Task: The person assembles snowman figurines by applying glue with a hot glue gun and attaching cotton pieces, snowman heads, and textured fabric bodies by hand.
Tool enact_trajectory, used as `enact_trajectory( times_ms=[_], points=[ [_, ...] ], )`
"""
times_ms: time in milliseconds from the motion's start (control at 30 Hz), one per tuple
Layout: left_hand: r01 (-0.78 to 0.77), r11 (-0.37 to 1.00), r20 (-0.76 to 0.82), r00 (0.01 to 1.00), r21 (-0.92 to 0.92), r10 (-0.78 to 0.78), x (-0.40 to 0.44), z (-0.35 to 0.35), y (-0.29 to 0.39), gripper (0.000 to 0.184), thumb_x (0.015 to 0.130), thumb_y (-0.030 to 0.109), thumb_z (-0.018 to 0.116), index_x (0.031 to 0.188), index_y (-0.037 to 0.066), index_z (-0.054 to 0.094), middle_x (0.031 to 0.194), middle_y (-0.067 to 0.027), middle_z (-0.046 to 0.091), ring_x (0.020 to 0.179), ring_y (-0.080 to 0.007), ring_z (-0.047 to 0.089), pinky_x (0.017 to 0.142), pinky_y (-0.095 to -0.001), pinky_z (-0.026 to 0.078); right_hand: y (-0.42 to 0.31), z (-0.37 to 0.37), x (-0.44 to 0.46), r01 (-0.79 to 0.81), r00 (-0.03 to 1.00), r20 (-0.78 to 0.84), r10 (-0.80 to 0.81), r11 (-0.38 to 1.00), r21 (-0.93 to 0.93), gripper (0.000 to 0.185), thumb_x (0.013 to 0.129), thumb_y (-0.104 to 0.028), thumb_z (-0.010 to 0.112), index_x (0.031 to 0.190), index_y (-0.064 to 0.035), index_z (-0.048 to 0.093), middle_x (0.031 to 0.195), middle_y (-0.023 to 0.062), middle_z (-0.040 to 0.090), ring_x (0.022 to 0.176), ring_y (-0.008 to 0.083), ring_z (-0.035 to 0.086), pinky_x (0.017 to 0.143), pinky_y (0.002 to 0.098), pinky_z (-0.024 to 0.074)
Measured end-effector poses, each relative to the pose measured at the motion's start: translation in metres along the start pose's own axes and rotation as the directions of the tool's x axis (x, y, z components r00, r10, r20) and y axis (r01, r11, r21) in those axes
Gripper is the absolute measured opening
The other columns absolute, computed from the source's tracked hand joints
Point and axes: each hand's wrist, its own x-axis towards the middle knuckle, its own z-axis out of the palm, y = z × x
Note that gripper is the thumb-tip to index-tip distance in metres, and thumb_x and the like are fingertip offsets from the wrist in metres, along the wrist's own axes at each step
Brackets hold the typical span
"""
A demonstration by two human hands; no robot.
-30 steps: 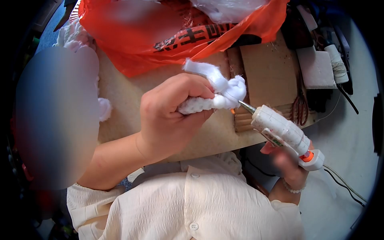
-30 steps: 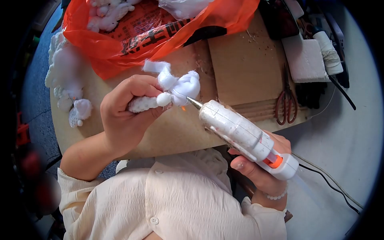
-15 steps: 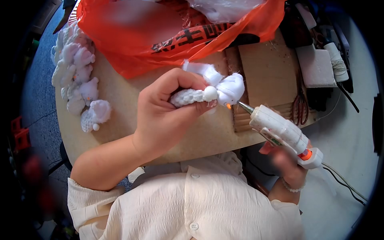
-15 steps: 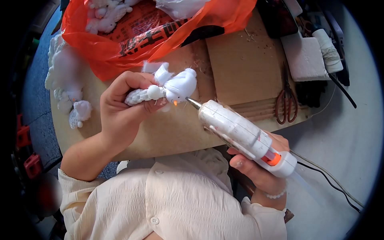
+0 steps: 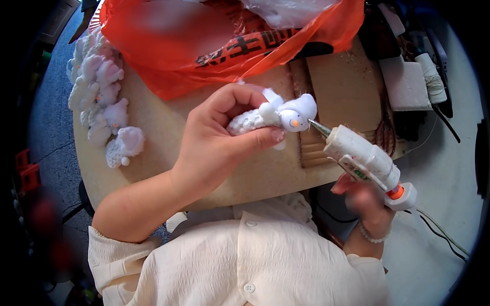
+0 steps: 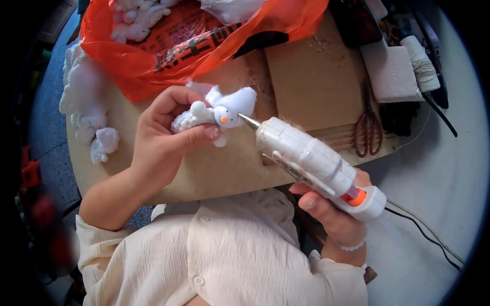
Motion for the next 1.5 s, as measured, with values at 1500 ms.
enact_trajectory(
  times_ms=[1500],
  points=[
    [0.228, 0.958, 0.017, 0.973, -0.175, -0.229, 0.001, -0.002, -0.001, 0.027, 0.081, -0.001, 0.070, 0.103, 0.006, 0.057, 0.098, -0.0046, 0.064, 0.091, -0.0144, 0.064, 0.078, -0.0296, 0.052, -0.002, 0.001, 0.000, -0.076, 0.997, 0.021, 0.075, 0.995, 0.064, 0.043, 0.074, -0.026, 0.082, 0.101, 0.0049, 0.068, 0.078, 0.0090, 0.070, 0.068, 0.0140, 0.066, 0.066, 0.0244, 0.0517]
  ],
)
